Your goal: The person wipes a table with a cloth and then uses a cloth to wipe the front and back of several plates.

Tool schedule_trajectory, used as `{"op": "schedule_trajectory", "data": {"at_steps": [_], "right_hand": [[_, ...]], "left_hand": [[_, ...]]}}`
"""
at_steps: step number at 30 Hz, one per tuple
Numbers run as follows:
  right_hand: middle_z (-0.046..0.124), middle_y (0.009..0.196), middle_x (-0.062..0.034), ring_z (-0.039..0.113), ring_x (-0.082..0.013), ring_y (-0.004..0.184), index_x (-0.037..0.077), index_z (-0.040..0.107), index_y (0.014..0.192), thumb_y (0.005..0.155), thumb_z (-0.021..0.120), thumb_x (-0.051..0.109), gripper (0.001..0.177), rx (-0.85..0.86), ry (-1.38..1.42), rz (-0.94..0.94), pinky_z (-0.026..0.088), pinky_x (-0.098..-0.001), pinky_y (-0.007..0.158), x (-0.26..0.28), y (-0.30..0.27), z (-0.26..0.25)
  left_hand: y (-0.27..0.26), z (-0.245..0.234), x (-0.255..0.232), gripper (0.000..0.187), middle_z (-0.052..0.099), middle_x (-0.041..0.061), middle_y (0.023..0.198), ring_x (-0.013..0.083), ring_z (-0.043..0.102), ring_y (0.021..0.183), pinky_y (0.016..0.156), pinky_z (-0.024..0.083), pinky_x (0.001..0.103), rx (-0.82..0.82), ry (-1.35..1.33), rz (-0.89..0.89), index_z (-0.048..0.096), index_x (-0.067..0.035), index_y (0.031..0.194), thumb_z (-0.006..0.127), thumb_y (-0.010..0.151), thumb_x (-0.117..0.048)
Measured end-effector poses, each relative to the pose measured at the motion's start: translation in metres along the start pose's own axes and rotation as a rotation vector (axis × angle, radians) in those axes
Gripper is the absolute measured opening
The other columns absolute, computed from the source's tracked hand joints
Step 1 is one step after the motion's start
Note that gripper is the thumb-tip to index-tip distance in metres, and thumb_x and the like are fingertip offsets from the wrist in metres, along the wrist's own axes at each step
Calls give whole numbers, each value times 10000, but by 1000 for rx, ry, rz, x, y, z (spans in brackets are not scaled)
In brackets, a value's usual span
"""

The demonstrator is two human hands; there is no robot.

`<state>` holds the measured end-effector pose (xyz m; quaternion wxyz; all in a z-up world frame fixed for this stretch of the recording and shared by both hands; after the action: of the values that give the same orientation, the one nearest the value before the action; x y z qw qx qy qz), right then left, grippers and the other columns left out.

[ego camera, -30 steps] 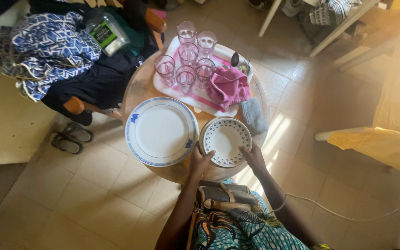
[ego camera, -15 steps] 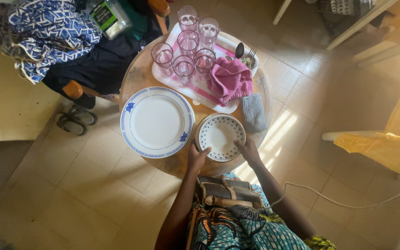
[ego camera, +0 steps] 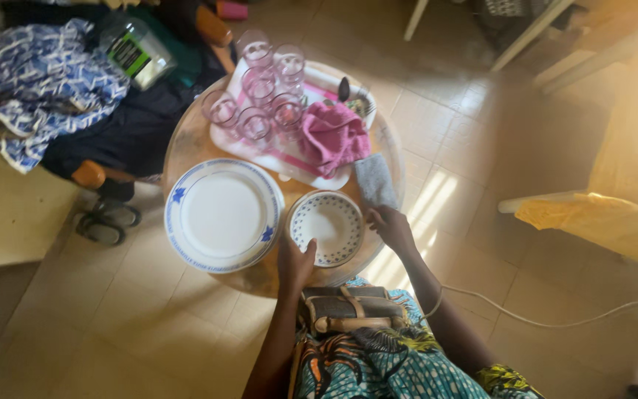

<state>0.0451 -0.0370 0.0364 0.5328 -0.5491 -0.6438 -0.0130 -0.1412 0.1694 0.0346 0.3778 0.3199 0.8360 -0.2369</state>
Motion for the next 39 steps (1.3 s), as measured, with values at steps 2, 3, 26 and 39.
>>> {"op": "schedule_trajectory", "data": {"at_steps": [2, 3, 26, 39], "right_hand": [[813, 986, -161, 780, -236, 894, 81, 717, 1208, 1014, 605, 352, 351, -242, -62, -8, 577, -368, 821, -17, 13, -25], [813, 986, -161, 780, -236, 894, 81, 717, 1208, 1014, 605, 352, 351, -260, -56, -7, 577, -368, 821, -29, 24, -30], [663, 1172, -149, 640, -218, 1070, -74, 562, 1325, 994, 573, 75, 363, 157, 1154, -80, 507, -360, 940, -1, -39, -84], [620, 1271, -191, 630, -257, 1148, 18, 393, 1458, 809, 508, -28, 661, 345, 593, -297, 514, -372, 973, 68, -81, -61]], "left_hand": [[2, -4, -30, 693, 567, 277, 1399, 422, 530, 1324, 1120, 425, 485, 138, 72, -45, 483, -14, 1416, 756, 859, -324], [2, -4, -47, 693, 567, 277, 1399, 422, 530, 1324, 1120, 425, 485, 147, 69, -28, 483, -14, 1416, 756, 859, -324], [25, 144, -109, 793, 556, 184, 1404, 269, 558, 1303, 1072, 441, 376, 386, -603, -527, 394, 21, 1467, 707, 937, -479], [1, 51, -122, 565, 663, 106, 1249, 249, 645, 1169, 1009, 534, 420, 381, -1450, -531, 555, -22, 1369, 735, 888, -257]]}}
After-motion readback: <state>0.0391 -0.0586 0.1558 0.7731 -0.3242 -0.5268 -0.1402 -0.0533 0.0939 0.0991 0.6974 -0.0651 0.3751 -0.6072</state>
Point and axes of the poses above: each hand's wrist, its own y-axis towards the middle knuckle, its own z-axis out of the palm, x = y × z, the point moved 2 cm from there along y, towards the middle knuckle
